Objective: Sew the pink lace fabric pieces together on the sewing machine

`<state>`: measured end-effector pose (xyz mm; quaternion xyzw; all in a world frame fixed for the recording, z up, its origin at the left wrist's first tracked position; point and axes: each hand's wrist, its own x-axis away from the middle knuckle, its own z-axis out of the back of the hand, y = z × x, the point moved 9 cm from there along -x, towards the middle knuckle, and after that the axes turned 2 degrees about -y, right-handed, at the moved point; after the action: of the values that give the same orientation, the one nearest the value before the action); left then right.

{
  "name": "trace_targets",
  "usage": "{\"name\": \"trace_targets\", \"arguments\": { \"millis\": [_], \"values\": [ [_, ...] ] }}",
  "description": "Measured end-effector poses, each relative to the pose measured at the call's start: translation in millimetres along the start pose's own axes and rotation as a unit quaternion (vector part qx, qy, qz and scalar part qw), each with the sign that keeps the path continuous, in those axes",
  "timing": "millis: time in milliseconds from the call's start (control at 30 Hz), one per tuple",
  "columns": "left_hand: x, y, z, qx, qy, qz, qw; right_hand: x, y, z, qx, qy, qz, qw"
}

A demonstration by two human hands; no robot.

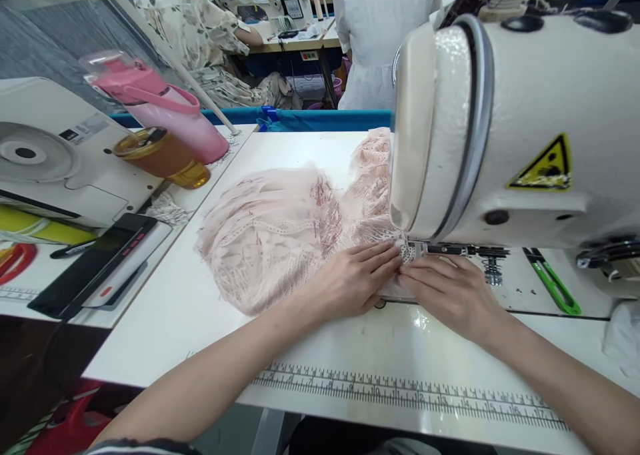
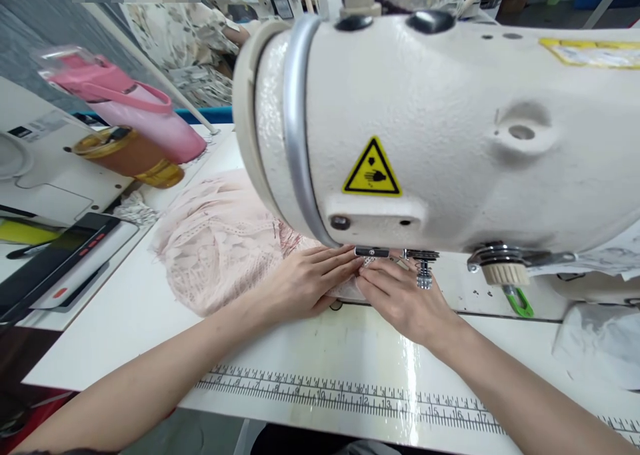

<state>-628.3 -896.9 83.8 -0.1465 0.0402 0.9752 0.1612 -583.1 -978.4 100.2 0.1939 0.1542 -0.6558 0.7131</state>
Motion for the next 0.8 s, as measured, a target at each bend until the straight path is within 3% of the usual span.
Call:
{"name": "trace_targets", "arguments": {
  "millis": [800],
  "values": [
    [-3.7,9.7,-0.3,-0.053,0.029,0.054,0.997,11.5,16.1,-10.2,0.016,-0.069,-0.044,0.997]
  ]
}}
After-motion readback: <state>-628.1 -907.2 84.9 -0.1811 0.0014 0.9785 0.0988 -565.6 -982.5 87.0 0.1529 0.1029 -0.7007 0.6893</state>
